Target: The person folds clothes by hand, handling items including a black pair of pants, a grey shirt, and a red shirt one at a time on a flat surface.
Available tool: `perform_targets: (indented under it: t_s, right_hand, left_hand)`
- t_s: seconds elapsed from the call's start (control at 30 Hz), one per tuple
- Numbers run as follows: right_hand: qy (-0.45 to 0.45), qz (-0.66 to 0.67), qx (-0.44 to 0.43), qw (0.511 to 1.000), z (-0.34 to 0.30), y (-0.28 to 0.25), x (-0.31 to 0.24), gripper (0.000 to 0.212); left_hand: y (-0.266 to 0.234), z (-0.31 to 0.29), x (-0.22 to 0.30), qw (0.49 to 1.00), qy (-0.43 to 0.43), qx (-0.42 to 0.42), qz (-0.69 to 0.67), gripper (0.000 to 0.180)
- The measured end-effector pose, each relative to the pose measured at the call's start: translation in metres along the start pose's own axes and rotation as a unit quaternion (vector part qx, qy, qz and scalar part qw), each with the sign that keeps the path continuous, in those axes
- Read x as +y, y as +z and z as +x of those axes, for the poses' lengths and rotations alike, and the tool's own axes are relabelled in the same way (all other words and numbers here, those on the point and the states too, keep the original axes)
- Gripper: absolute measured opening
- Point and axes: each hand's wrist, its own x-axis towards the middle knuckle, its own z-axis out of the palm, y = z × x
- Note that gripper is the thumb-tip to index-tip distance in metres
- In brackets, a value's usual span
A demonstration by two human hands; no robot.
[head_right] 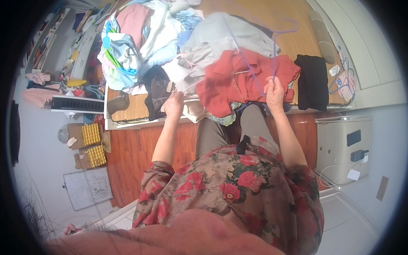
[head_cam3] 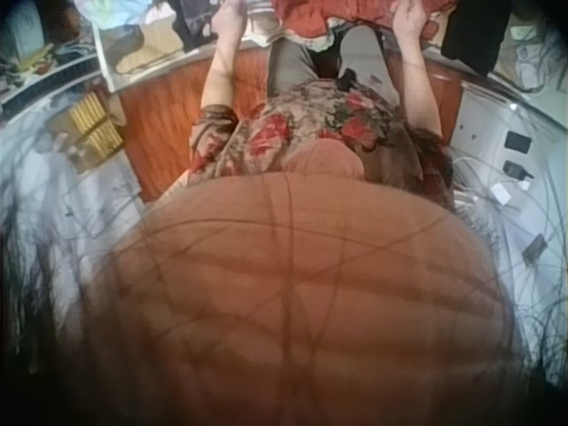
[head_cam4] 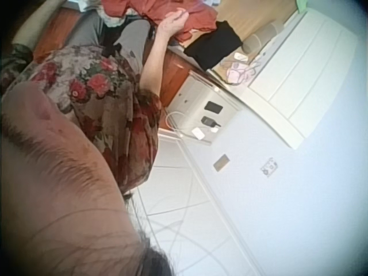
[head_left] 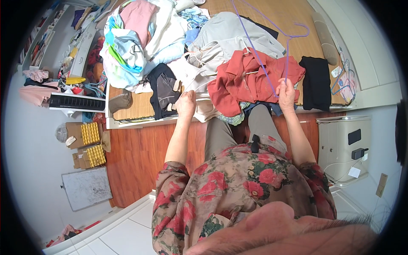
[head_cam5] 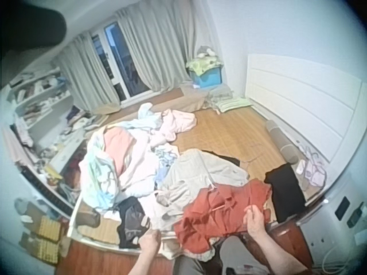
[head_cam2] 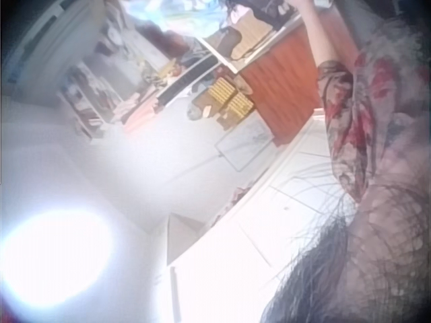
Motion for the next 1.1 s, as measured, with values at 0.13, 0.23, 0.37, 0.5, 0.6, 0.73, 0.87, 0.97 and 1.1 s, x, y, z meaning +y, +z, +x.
perform_targets:
  t_s: [0.13,0.23,0.37,0.5,0.6,0.73,0.87,0.97,1.1]
  right_hand:
    - [0.056,0.049,0.0,0.997,0.0,0.0,-0.014,0.02]
    - [0.098,0.094,-0.016,0.991,-0.004,0.008,-0.017,0.019]
    - [0.12,0.119,-0.023,0.985,-0.013,0.012,-0.01,0.022]
    - [0.151,0.149,-0.042,0.976,-0.023,0.004,-0.011,0.022]
    - [0.177,0.139,-0.05,0.973,-0.038,-0.004,-0.006,0.026]
    - [0.221,0.135,-0.048,0.965,-0.059,-0.004,0.004,0.024]
    - [0.24,0.135,-0.065,0.959,-0.063,0.007,-0.001,0.022]
    - [0.222,0.178,-0.056,0.957,-0.057,0.009,-0.014,0.025]
    - [0.223,0.224,0.088,0.945,-0.054,-0.031,0.015,0.029]
  left_hand:
    - [0.003,-0.003,0.0,1.0,-0.02,-0.015,-0.009,0.02]
    - [0.018,0.005,0.008,0.999,-0.005,-0.032,-0.009,0.017]
    - [0.038,0.035,0.042,0.983,0.066,0.06,-0.159,0.03]
    - [0.058,0.069,0.067,0.978,-0.004,0.001,-0.208,0.039]
    - [0.071,0.08,0.082,0.973,0.004,-0.191,-0.133,0.059]
    - [0.08,0.058,0.117,0.992,0.001,-0.108,-0.07,0.056]
    - [0.085,0.058,0.126,0.987,-0.053,-0.134,-0.068,0.039]
    - [0.095,0.07,0.1,0.955,-0.047,-0.113,-0.271,0.036]
    - [0.055,0.072,0.144,0.856,-0.064,-0.136,-0.495,0.035]
